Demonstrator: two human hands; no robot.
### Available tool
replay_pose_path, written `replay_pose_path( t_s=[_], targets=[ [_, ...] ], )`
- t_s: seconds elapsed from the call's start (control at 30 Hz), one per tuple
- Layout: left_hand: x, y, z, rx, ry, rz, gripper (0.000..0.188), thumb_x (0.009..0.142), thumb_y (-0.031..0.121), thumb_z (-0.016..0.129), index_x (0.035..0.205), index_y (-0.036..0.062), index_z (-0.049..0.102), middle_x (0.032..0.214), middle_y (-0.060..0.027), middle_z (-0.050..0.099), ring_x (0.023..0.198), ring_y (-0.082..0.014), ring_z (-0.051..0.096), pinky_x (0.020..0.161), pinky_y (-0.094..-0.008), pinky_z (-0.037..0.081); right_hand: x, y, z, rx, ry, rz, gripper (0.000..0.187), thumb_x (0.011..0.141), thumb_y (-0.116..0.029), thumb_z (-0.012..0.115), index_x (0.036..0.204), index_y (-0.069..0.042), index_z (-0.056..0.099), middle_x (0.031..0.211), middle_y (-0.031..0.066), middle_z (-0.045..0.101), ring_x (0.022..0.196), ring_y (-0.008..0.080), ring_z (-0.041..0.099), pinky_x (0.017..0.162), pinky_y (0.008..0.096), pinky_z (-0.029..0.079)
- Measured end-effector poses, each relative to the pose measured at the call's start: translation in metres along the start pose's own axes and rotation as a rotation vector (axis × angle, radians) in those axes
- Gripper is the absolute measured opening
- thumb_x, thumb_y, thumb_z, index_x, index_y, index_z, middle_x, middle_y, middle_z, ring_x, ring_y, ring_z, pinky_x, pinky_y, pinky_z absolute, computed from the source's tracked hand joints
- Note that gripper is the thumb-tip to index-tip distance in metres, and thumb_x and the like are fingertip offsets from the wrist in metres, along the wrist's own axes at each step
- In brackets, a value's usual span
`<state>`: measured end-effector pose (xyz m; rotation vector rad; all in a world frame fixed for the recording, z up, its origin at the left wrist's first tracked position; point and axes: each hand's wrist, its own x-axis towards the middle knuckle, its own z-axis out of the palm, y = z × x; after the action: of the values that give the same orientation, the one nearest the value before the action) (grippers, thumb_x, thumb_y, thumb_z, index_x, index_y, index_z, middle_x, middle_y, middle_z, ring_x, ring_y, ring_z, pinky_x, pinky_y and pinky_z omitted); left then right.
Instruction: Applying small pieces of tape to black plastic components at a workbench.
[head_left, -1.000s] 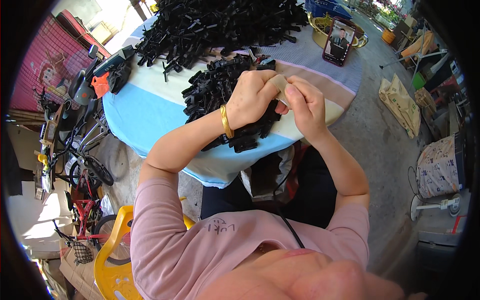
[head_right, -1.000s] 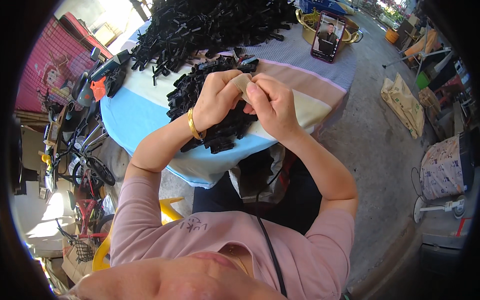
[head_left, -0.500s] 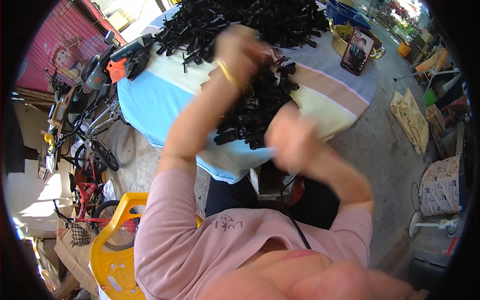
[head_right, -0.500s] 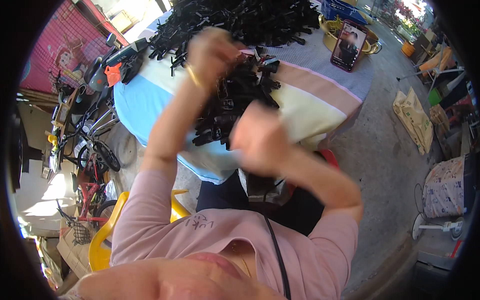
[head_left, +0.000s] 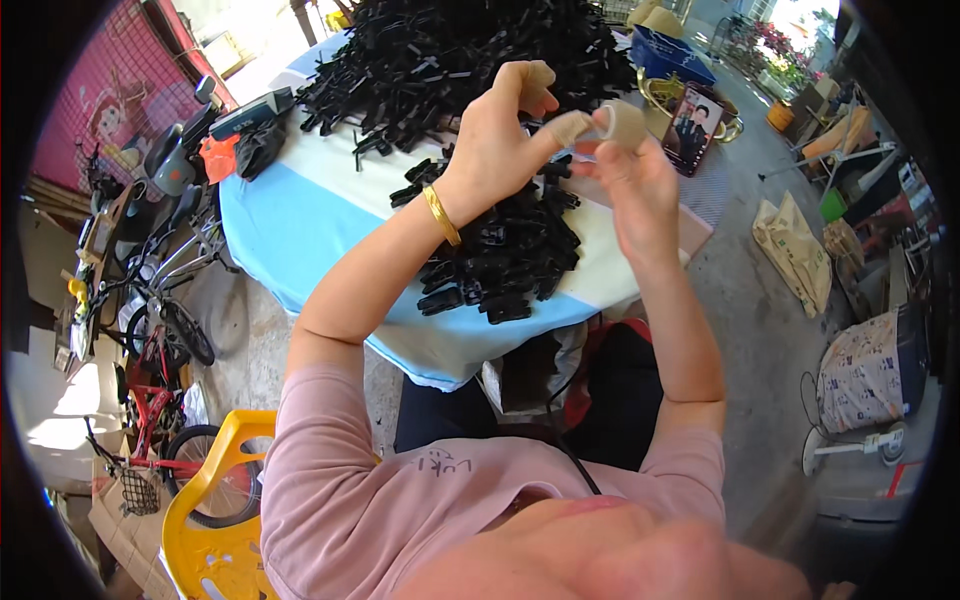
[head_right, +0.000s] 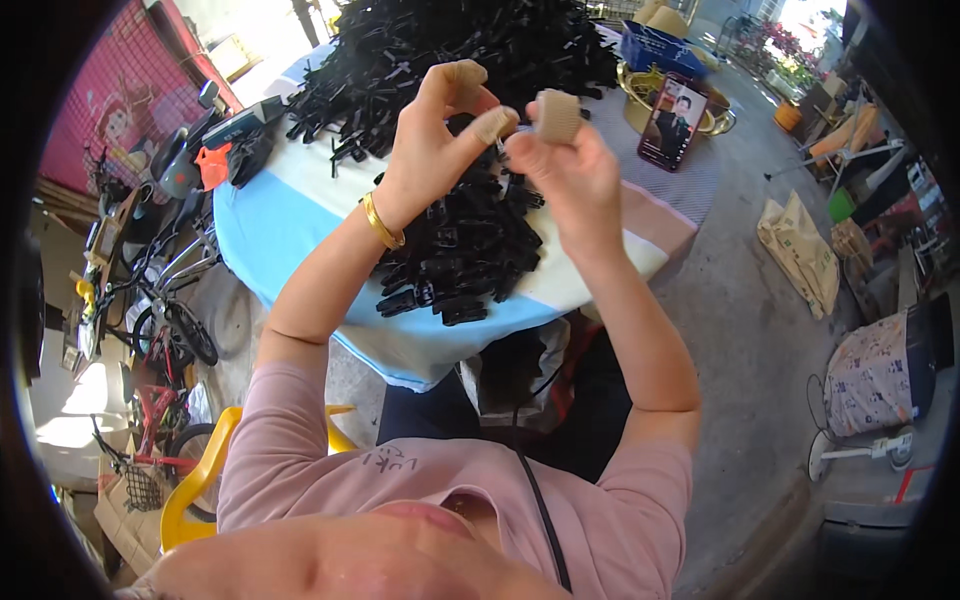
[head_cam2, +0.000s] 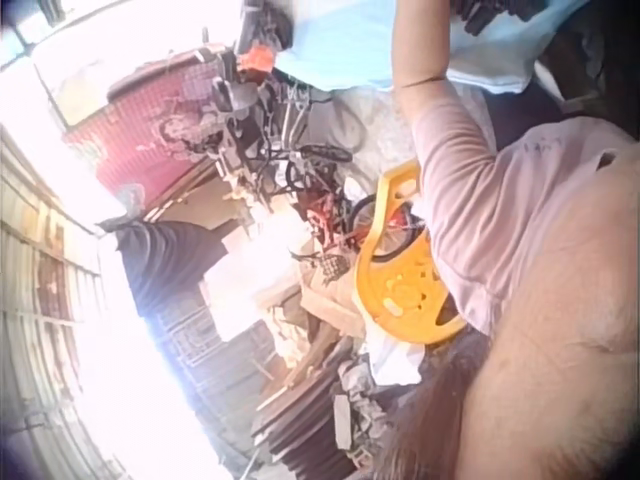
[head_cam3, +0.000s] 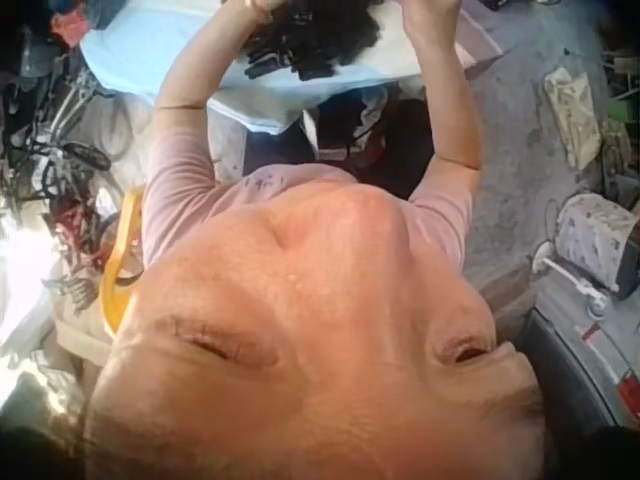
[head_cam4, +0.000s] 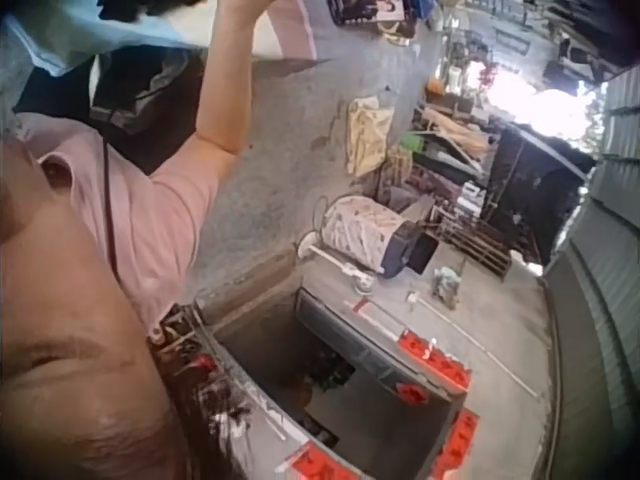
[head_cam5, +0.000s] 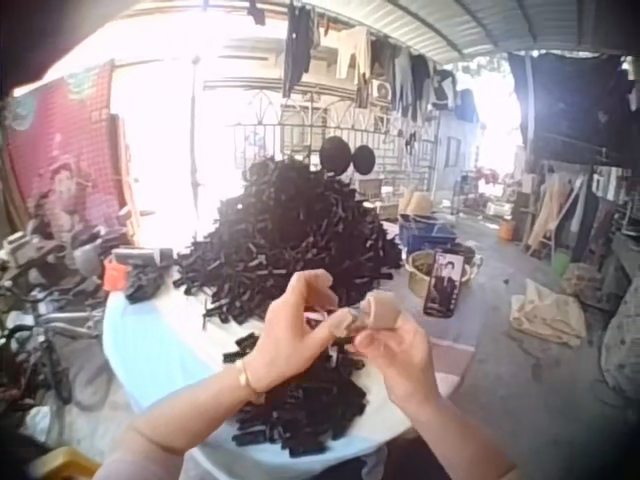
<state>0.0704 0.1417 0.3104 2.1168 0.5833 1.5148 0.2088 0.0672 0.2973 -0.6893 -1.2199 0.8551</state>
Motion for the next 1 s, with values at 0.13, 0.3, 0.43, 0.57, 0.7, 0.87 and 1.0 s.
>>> replay_pose_path(
  t_s=[0.13,0.3,0.43,0.57,0.7,0.87,1.0],
  targets=[
    [-0.002,0.005,0.015,0.113,0.039,0.151,0.066,0.065,0.024,0.074,0.117,-0.0006,0.04,0.103,-0.0164,0.055,0.093,-0.0245,0.056,0.08,-0.0327,0.046,-0.001,0.002,-0.002,-0.001,0.074,-0.052,0.035,0.081,-0.012,0.064,0.11,0.002,0.051,0.104,0.0079,0.056,0.089,0.0133,0.056,0.076,0.0281,0.049],
    [-0.008,0.014,0.032,-0.317,-0.178,-0.056,0.065,0.08,0.011,0.059,0.135,0.006,0.023,0.124,-0.0131,0.044,0.11,-0.0232,0.047,0.087,-0.0388,0.044,-0.009,0.002,-0.012,-0.041,0.08,-0.078,0.032,0.082,-0.009,0.062,0.111,0.002,0.051,0.103,0.008,0.058,0.087,0.0124,0.056,0.074,0.0254,0.048],
    [0.004,0.008,0.023,-1.148,-0.442,-0.518,0.045,0.09,0.019,0.045,0.13,0.002,0.033,0.13,-0.0145,0.04,0.116,-0.0254,0.044,0.094,-0.0431,0.04,-0.003,-0.006,-0.033,-0.109,0.066,-0.078,0.029,0.087,-0.012,0.052,0.112,0.003,0.05,0.103,0.0077,0.058,0.085,0.0115,0.057,0.07,0.023,0.046],
    [0.006,0.006,0.013,-1.012,-0.438,-0.396,0.038,0.089,0.012,0.045,0.125,0.0008,0.043,0.127,-0.0155,0.045,0.117,-0.0247,0.045,0.096,-0.0402,0.039,0.0,-0.008,-0.053,-0.379,0.019,-0.112,0.026,0.087,-0.01,0.052,0.11,0.002,0.051,0.103,0.0071,0.057,0.088,0.0111,0.055,0.067,0.0223,0.046],
    [0.001,0.006,0.018,-0.869,-0.384,-0.336,0.04,0.086,0.006,0.049,0.125,0.0007,0.042,0.123,-0.0145,0.049,0.112,-0.0225,0.049,0.094,-0.0357,0.041,-0.003,-0.007,-0.051,-0.661,-0.12,-0.282,0.021,0.084,-0.007,0.057,0.101,0.003,0.055,0.105,0.0082,0.055,0.087,0.0129,0.056,0.069,0.0245,0.048],
    [-0.003,0.013,0.02,-0.638,-0.351,-0.23,0.046,0.08,-0.004,0.055,0.124,0.0009,0.043,0.111,-0.0102,0.056,0.099,-0.0141,0.055,0.087,-0.0278,0.046,-0.007,-0.013,-0.043,-0.783,-0.151,-0.31,0.016,0.079,-0.004,0.061,0.09,0.006,0.057,0.103,0.0112,0.054,0.084,0.0165,0.057,0.07,0.0263,0.049],
    [-0.006,0.016,0.022,-0.589,-0.309,-0.208,0.048,0.078,-0.007,0.058,0.123,0.0006,0.043,0.102,-0.0077,0.058,0.093,-0.0116,0.056,0.083,-0.0252,0.048,-0.012,-0.013,-0.038,-0.996,-0.155,-0.454,0.015,0.074,-0.004,0.065,0.083,0.004,0.056,0.101,0.013,0.055,0.082,0.0217,0.058,0.068,0.0272,0.048]
  ],
)
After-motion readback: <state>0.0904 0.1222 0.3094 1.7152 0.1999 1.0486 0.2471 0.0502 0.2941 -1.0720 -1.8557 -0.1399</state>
